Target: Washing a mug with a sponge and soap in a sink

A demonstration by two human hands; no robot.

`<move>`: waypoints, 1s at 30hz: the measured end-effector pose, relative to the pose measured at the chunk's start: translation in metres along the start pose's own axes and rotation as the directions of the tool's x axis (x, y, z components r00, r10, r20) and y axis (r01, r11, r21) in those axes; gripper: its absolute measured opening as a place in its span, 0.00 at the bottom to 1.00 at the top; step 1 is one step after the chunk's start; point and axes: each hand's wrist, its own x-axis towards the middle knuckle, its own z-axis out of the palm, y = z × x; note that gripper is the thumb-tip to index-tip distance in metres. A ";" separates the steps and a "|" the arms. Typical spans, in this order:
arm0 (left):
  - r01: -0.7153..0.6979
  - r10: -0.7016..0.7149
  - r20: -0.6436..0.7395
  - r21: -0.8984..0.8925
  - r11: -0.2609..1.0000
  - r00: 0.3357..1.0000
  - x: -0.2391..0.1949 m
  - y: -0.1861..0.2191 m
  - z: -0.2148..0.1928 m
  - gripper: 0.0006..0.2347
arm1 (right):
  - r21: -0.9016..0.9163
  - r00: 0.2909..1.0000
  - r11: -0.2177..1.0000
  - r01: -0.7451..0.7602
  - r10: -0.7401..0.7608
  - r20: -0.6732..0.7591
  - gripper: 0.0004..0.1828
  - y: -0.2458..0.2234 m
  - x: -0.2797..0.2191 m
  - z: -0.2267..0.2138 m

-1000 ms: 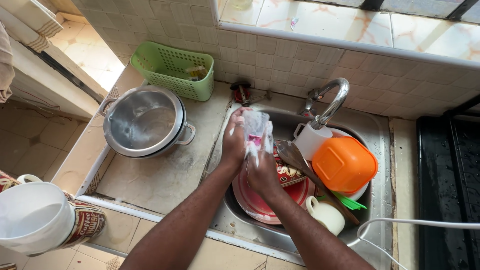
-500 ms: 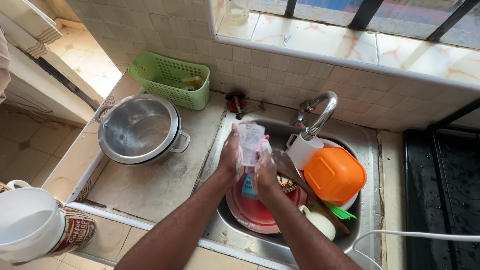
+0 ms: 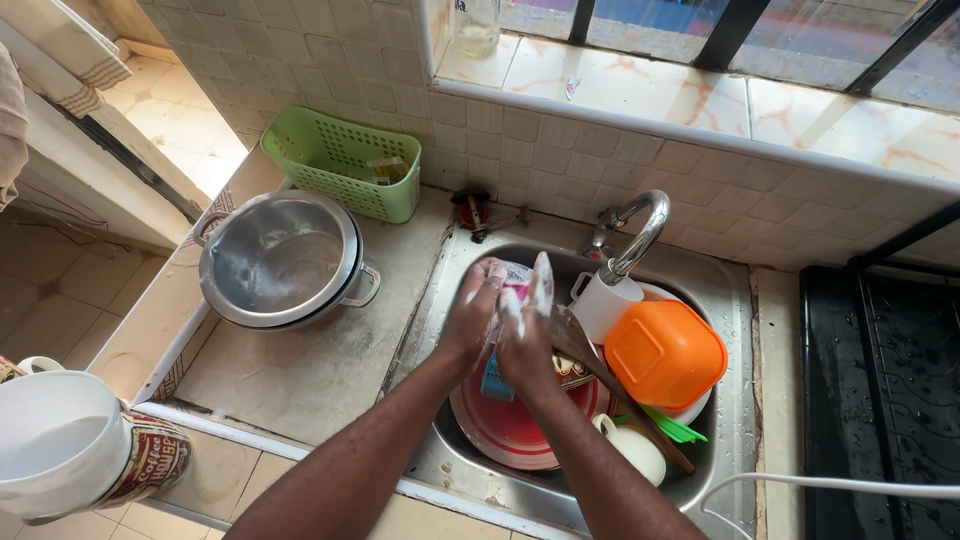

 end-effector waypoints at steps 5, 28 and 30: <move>0.098 -0.095 0.102 -0.018 0.995 0.990 0.010 -0.021 0.001 0.25 | 0.270 0.998 0.962 0.038 -0.021 -0.067 0.31 -0.045 -0.014 -0.034; 0.109 -0.100 0.073 -0.145 0.983 0.992 -0.015 0.017 0.002 0.23 | 0.347 0.994 0.932 -0.104 0.082 0.079 0.34 -0.024 -0.015 -0.010; 0.103 -0.081 0.099 -0.241 0.965 0.992 0.001 -0.006 -0.002 0.19 | 0.284 0.994 0.955 -0.090 0.068 0.086 0.34 -0.014 -0.012 -0.007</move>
